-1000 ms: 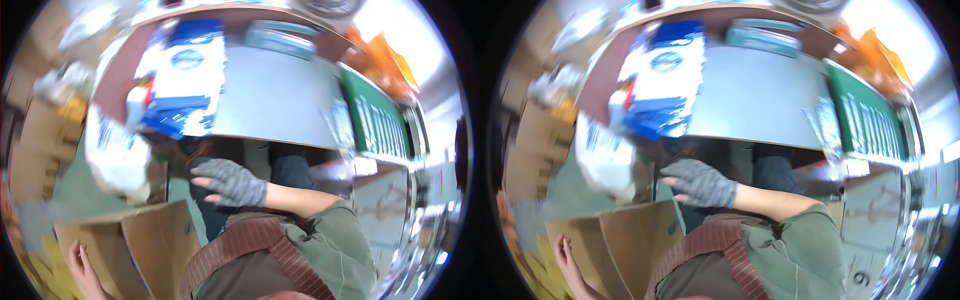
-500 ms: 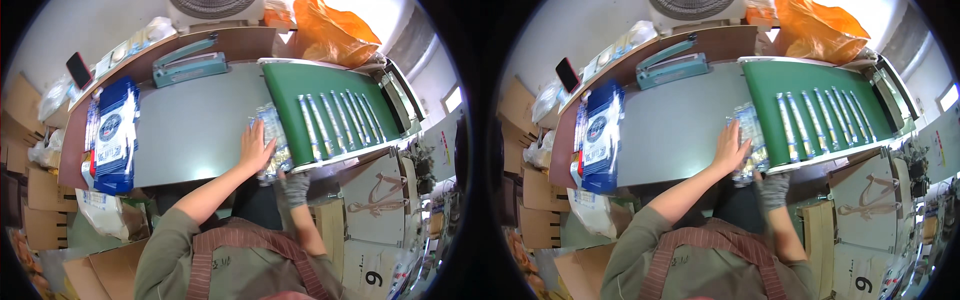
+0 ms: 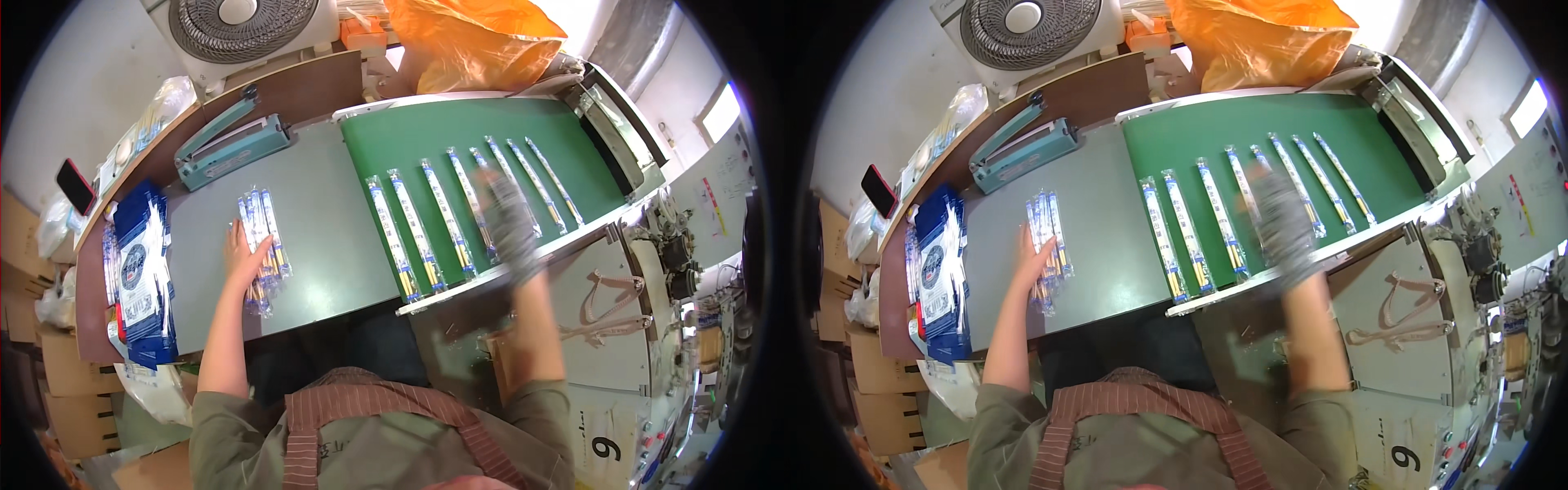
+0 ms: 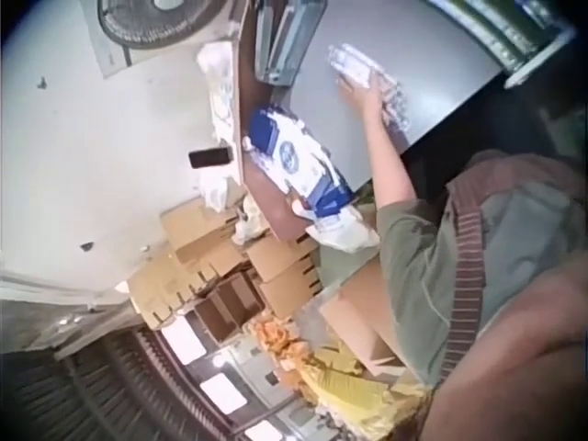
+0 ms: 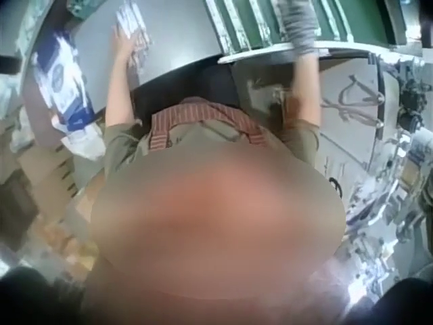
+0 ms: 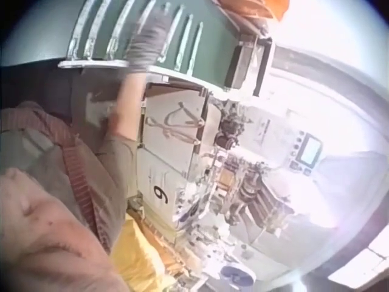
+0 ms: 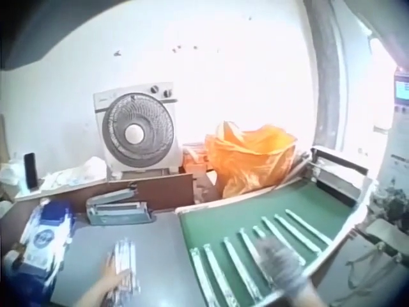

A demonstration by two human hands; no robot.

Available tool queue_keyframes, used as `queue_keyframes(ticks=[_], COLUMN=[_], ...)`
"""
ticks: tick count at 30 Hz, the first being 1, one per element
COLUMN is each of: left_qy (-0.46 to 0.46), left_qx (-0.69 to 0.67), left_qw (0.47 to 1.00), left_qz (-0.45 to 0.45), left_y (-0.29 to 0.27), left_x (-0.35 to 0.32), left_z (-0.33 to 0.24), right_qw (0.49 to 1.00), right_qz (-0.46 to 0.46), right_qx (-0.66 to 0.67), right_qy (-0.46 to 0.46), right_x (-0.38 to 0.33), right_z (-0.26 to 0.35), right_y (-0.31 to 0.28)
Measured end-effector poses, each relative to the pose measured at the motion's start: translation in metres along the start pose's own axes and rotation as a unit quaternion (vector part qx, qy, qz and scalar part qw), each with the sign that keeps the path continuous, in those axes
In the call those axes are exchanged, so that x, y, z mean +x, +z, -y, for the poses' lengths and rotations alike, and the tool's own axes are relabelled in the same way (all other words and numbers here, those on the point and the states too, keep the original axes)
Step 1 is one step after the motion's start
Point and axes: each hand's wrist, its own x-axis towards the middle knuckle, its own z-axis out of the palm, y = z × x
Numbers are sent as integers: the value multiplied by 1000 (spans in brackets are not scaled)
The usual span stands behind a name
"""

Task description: Packaging sticks into plastic bags and then placing them in a cardboard box.

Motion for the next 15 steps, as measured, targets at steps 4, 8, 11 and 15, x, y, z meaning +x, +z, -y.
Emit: queue_keyframes(ticks=[4, 8, 11, 15], left_qy=[38, 42, 57, 49], left_qx=[-64, -57, -82, -47], left_qw=[997, 997, 995, 997], left_qz=[-13, -21, 2, -37], left_y=[-1, -4, -23, -19], left_x=[0, -15, -28, -30], left_z=[4, 11, 9, 21], right_qw=[854, 805, 824, 757], right_qz=[-112, 73, 74, 248], right_qx=[-494, -566, -530, -600], right_qy=[-117, -162, -186, -78], right_x=[35, -7, -58, -63], right_z=[-39, -21, 5, -40], right_y=[-101, 18, 135, 280])
